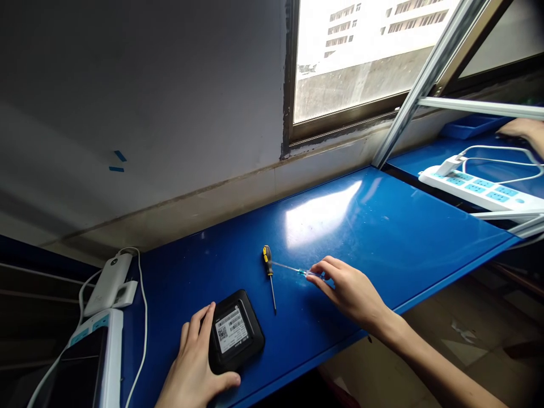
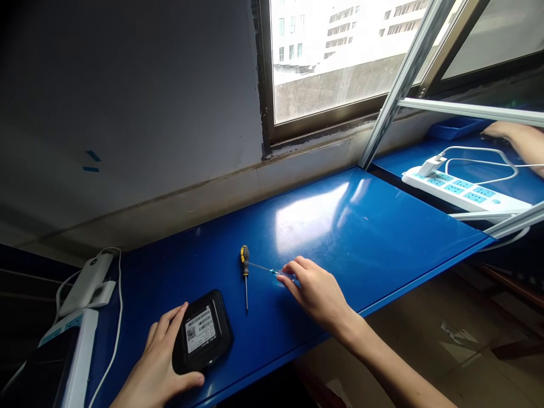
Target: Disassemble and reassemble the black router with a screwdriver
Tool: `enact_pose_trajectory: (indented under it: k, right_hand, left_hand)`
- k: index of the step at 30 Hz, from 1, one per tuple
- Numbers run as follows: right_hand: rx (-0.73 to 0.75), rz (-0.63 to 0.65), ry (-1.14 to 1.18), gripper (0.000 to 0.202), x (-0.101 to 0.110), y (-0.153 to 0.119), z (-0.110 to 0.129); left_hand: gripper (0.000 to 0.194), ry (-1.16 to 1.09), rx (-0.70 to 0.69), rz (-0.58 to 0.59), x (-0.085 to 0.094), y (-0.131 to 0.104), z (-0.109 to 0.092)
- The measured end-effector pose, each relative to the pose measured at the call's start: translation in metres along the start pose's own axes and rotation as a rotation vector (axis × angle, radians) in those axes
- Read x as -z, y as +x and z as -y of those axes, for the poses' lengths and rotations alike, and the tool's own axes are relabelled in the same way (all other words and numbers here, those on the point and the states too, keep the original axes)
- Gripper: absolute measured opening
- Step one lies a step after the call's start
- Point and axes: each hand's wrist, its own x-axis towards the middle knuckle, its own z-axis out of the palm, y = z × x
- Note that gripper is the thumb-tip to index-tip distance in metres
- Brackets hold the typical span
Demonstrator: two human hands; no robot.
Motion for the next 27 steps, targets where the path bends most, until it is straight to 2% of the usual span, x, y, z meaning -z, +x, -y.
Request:
enact_pose_trajectory:
  k: [3, 7, 9, 12, 14, 17, 19, 23, 27]
  right_hand:
    - [-0.084, -0.051, -0.128, 0.026, -0.003, -0.003, -0.002]
    - [-0.124, 0.009, -0.295, 0.025, -0.015, -0.005, 0.005]
    - [-0.109, -0.005, -0.346, 0.026, -0.020, -0.003, 0.014]
    - [-0.058, -0.072, -0.337, 0.029, -0.023, 0.004, 0.039]
    - [0.001, -0.076, -0.257, 0.027, -0.024, 0.010, 0.062]
    - [0.122, -0.026, -0.115, 0.020, -0.031, 0.019, 0.098]
    - [0.186, 0.032, -0.082, 0.019, -0.039, 0.026, 0.117]
    - [0.159, 0.130, -0.112, 0.023, -0.059, 0.039, 0.141]
    - [0.078, 0.174, -0.193, 0.023, -0.068, 0.048, 0.156]
  left_hand:
    - [0.113, 0.000, -0.020, -0.042, -0.007, -0.001, 0.005]
    - [0.111, -0.001, -0.038, -0.046, -0.014, 0.000, 0.015]
    - [0.111, -0.007, -0.036, -0.037, -0.017, -0.001, 0.019]
    - [0.110, -0.016, -0.044, -0.052, -0.022, -0.002, 0.022]
    - [0.108, -0.015, -0.094, -0.104, -0.030, -0.002, 0.023]
    - [0.108, -0.004, -0.236, -0.295, -0.046, 0.000, 0.026]
    - [0.112, 0.005, -0.272, -0.353, -0.056, 0.003, 0.030]
    - [0.112, 0.005, -0.288, -0.338, -0.067, 0.006, 0.038]
    - [0.113, -0.018, -0.312, -0.406, -0.072, 0.007, 0.041]
